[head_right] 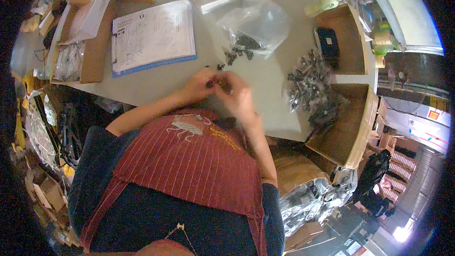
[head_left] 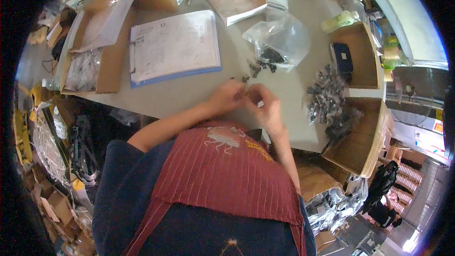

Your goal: The person picks up small black plastic components from a table by hand and places them into a transparent plastic bag.

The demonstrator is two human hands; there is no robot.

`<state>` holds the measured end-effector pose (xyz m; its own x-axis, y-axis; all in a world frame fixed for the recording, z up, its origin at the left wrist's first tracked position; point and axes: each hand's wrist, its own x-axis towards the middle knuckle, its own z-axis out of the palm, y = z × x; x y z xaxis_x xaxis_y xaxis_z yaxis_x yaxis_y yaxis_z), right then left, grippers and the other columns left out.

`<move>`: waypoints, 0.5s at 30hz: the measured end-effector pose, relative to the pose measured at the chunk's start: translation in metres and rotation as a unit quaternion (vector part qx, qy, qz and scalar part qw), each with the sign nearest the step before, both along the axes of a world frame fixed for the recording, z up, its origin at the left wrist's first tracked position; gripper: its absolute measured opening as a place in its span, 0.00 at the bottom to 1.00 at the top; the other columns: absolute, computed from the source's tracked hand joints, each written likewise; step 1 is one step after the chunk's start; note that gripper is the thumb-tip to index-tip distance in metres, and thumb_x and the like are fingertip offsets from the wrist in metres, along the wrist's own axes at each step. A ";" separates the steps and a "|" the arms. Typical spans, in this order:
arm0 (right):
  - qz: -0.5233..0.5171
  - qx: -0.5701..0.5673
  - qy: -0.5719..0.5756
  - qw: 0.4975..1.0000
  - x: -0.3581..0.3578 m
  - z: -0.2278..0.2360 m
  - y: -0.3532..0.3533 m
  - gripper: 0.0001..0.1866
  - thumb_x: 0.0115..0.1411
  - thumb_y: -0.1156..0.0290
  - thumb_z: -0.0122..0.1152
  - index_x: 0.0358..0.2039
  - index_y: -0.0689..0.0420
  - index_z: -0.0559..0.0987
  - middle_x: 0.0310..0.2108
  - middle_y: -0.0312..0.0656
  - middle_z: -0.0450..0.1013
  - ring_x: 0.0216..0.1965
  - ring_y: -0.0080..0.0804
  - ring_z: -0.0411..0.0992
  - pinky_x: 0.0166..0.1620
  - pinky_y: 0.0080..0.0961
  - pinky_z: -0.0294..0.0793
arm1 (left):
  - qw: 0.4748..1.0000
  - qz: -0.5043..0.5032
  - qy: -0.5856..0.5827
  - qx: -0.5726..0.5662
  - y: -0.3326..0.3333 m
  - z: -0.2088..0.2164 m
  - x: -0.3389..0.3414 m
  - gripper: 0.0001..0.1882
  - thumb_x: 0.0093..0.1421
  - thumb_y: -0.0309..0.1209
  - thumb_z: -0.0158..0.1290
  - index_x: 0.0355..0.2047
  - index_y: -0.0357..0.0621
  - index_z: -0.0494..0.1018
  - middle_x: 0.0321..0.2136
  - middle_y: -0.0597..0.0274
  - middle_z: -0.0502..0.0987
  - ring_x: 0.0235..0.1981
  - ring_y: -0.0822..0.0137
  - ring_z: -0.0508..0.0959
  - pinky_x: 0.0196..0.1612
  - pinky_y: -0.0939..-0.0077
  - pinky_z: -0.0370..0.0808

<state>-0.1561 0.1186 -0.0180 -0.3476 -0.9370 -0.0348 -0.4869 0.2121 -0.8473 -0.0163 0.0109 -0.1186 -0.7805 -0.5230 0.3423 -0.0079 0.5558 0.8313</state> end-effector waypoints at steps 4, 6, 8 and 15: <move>0.077 -0.032 0.004 0.997 0.003 -0.004 -0.006 0.16 0.58 0.72 0.66 0.46 0.60 0.77 0.36 0.49 0.77 0.36 0.40 0.79 0.41 0.33 0.78 | 0.999 -0.009 0.038 0.025 0.000 0.001 -0.001 0.10 0.56 0.30 0.62 0.31 0.43 0.72 0.31 0.55 0.74 0.36 0.52 0.75 0.42 0.60 0.72; -0.030 0.001 -0.019 0.999 -0.008 -0.017 -0.008 0.17 0.58 0.72 0.66 0.48 0.58 0.76 0.39 0.50 0.77 0.37 0.44 0.78 0.41 0.35 0.78 | 0.999 0.002 0.035 -0.019 -0.002 -0.002 0.000 0.10 0.55 0.30 0.63 0.31 0.43 0.72 0.30 0.56 0.74 0.35 0.53 0.75 0.41 0.60 0.72; -0.024 -0.018 0.051 0.998 -0.018 -0.025 -0.016 0.17 0.57 0.73 0.64 0.48 0.58 0.77 0.40 0.49 0.77 0.37 0.46 0.78 0.41 0.36 0.78 | 0.999 -0.028 -0.012 0.039 -0.003 0.004 0.003 0.11 0.55 0.29 0.63 0.28 0.43 0.70 0.28 0.58 0.73 0.32 0.54 0.74 0.38 0.63 0.71; 0.040 -0.107 0.256 0.960 -0.017 -0.056 -0.033 0.12 0.54 0.76 0.60 0.40 0.57 0.77 0.38 0.50 0.74 0.38 0.56 0.74 0.40 0.44 0.77 | 0.998 -0.018 -0.024 0.060 0.002 0.013 0.013 0.14 0.55 0.30 0.65 0.25 0.43 0.68 0.23 0.60 0.71 0.24 0.63 0.71 0.31 0.69 0.69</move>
<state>-0.1731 0.0856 -0.0738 -0.1946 -0.9281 0.3174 -0.8591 0.0050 -0.5118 -0.0034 0.0134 -0.1051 -0.8135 -0.5291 0.2415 -0.0305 0.4533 0.8908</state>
